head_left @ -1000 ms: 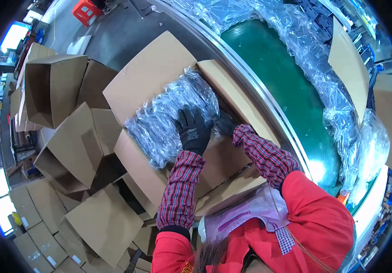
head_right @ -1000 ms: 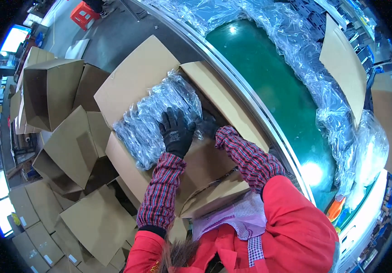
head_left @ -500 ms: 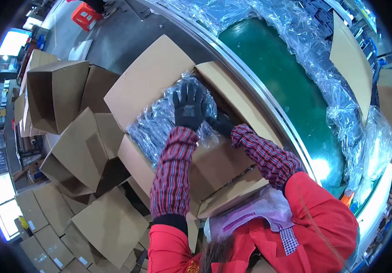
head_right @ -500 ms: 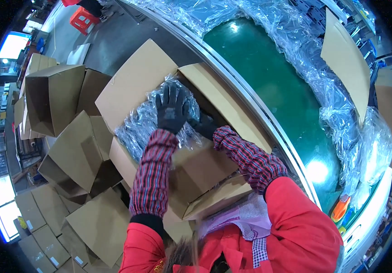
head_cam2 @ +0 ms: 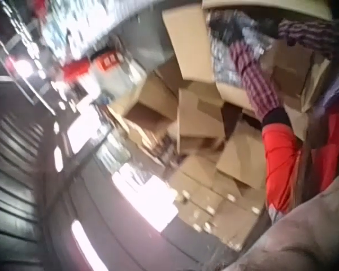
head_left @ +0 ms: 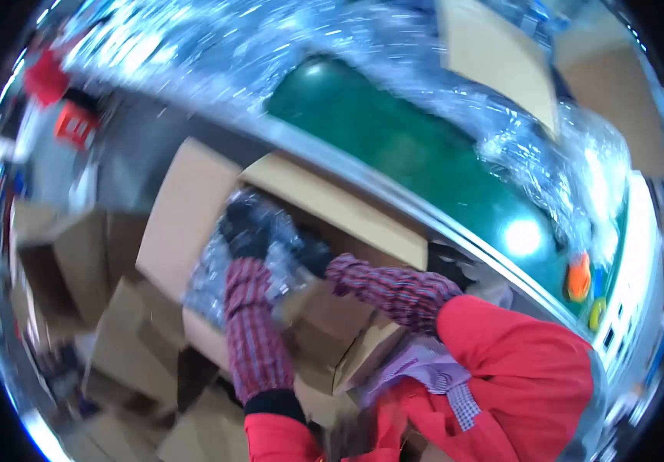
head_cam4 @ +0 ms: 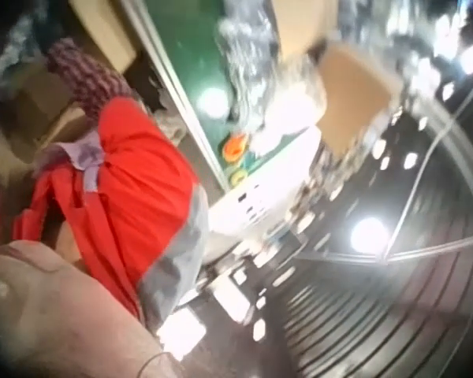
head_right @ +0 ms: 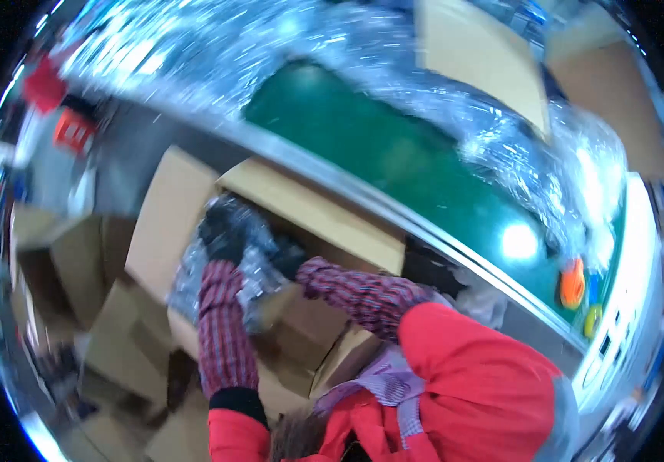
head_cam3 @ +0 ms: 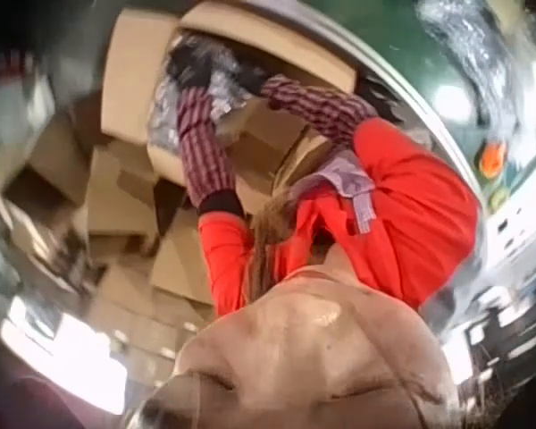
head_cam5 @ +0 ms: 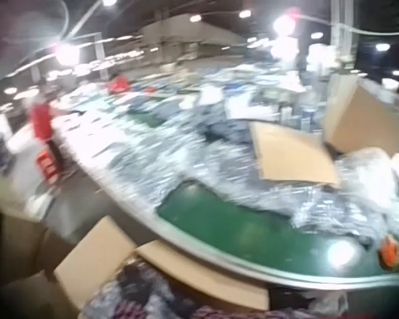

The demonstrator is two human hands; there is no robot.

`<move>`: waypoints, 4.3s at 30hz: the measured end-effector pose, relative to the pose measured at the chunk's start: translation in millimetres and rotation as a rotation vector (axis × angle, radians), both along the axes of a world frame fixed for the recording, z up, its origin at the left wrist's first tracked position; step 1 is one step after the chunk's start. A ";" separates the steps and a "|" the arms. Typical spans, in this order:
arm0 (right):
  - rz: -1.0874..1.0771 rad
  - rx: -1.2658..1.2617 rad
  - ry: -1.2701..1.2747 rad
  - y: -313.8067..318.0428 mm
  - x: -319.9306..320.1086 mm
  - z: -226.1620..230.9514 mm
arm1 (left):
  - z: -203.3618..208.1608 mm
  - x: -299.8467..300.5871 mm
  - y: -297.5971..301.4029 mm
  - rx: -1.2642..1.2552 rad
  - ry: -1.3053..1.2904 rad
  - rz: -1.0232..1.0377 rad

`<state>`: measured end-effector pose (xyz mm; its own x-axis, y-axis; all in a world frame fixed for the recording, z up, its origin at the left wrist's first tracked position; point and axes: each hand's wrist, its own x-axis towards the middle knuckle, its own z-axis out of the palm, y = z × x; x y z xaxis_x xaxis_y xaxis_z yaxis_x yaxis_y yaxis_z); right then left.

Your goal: Packing items from an assembly line into cardboard boxes for shipping.

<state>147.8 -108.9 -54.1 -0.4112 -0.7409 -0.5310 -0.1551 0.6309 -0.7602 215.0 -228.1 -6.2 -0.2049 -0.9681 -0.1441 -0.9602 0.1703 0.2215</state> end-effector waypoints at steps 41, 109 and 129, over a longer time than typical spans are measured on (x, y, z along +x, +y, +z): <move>-1.357 -0.279 -0.202 595.2 -549.5 -89.4 | 29.6 -220.0 258.7 0.139 0.568 -0.525; -1.254 0.128 -0.298 553.0 -640.3 0.5 | 12.6 -218.5 284.6 0.203 0.552 -0.466; -0.572 -0.014 -0.213 642.2 -700.1 -100.8 | 4.9 -201.8 279.8 0.213 0.630 -0.399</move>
